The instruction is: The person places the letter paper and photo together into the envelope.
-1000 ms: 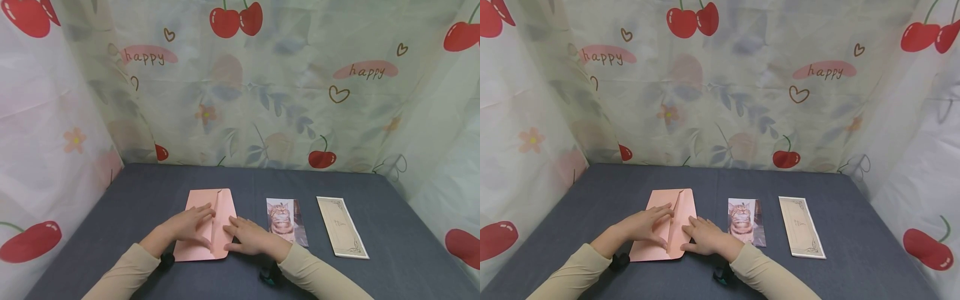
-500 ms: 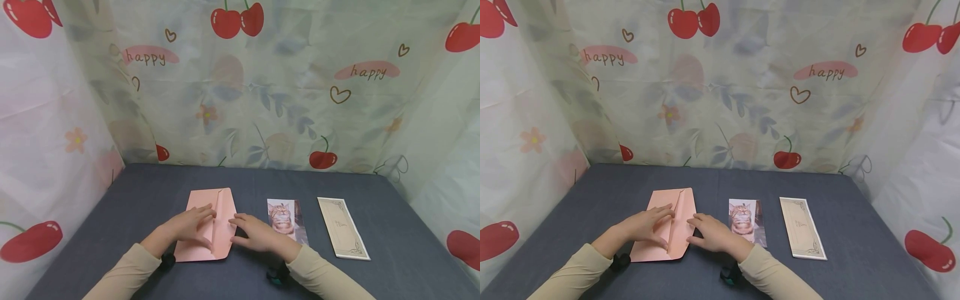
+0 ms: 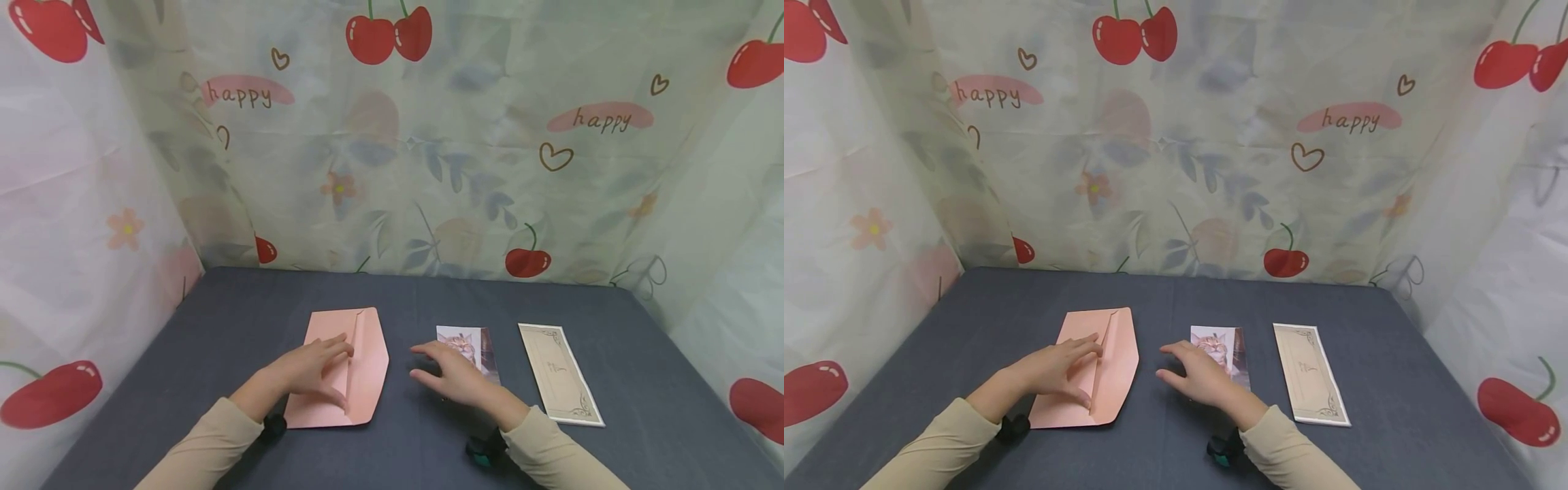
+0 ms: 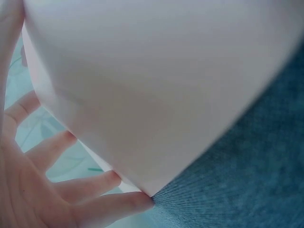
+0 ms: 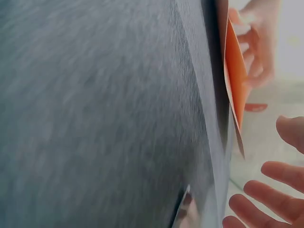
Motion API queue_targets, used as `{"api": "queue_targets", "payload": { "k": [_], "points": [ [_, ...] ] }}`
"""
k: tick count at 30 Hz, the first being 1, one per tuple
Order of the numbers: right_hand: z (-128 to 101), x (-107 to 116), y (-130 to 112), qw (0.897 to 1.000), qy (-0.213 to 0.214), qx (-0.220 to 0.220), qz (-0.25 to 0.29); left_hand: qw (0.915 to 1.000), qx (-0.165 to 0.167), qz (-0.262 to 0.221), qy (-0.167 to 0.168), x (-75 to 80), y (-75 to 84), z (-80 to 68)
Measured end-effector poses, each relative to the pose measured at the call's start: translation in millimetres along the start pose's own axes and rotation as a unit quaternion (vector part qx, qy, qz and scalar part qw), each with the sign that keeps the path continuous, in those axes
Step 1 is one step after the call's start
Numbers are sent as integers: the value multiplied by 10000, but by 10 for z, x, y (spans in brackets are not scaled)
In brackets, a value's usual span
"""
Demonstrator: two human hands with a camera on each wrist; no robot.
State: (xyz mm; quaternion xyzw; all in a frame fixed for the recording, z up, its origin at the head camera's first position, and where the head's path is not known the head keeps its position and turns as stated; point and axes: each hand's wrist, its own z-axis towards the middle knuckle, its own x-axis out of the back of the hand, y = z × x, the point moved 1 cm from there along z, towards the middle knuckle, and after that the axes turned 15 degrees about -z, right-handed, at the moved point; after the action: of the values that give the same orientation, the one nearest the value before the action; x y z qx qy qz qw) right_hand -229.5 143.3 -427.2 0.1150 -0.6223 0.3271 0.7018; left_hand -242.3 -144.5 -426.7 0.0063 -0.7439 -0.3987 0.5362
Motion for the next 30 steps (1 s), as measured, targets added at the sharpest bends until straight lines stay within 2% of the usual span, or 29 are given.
{"api": "queue_targets", "payload": {
  "k": [7,10,15,23,30],
  "points": [
    [-125,115,172,9986,-30,-422,321,9999,-119,4,10,-1,0,-1],
    [-171,142,265,9979,118,-457,453,9999,-110,-1,22,-3,-3,-2],
    [-227,189,407,9964,439,-641,347,10000,-94,2,7,-1,0,-7],
    [-325,269,615,9880,562,-1438,55,9999,-105,11,-29,-2,-5,-10],
    [-397,314,772,9763,520,-2094,144,10000,-19,-3,-39,-2,-7,-8]
  ]
}}
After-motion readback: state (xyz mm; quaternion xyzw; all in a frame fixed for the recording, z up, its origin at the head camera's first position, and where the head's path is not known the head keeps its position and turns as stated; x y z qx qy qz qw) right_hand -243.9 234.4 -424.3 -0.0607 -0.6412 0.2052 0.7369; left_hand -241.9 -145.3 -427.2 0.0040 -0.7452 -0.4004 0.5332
